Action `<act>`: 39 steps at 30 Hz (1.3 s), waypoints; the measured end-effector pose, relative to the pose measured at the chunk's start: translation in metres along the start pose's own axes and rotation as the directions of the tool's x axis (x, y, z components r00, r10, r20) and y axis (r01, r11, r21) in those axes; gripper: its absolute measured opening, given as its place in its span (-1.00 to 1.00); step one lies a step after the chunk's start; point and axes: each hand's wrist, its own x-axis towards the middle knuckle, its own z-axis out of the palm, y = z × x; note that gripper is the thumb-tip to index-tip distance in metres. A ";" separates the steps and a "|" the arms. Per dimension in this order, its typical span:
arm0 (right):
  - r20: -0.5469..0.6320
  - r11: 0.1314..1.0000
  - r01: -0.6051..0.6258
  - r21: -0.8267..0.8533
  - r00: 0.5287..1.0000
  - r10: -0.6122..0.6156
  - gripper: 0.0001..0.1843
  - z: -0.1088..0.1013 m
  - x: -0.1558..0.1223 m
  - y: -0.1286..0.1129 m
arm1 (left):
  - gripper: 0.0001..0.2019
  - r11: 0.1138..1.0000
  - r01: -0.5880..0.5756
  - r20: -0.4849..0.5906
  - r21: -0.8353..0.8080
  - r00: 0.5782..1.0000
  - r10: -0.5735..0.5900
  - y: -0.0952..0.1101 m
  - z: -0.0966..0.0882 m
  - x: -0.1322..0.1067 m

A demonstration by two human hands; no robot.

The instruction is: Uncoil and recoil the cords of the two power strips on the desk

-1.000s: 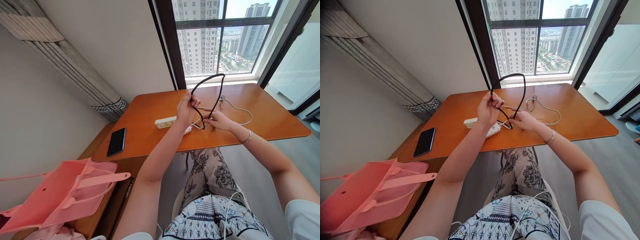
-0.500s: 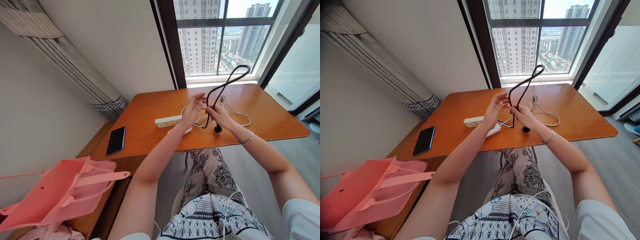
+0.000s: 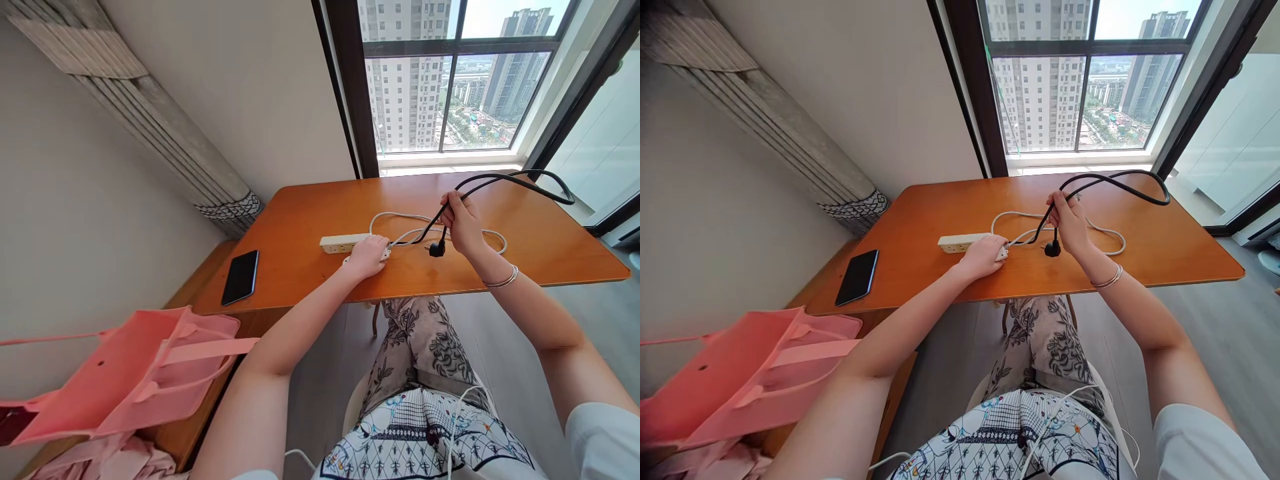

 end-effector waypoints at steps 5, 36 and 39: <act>-0.008 1.000 0.022 -0.010 1.000 -0.022 -0.41 -0.003 -0.003 -0.002 | -0.61 0.999 0.035 -0.039 -0.002 0.999 -0.035 0.001 0.007 0.003; -0.190 0.997 0.071 -0.008 0.979 -0.071 -0.40 -0.035 0.002 0.022 | -0.50 0.994 -0.034 0.114 -0.108 0.992 0.046 0.003 0.000 0.004; -0.208 0.999 0.052 0.004 0.977 -0.050 -0.41 -0.042 -0.003 0.021 | -0.49 0.994 -0.003 0.083 -0.105 0.997 0.012 -0.002 -0.007 0.003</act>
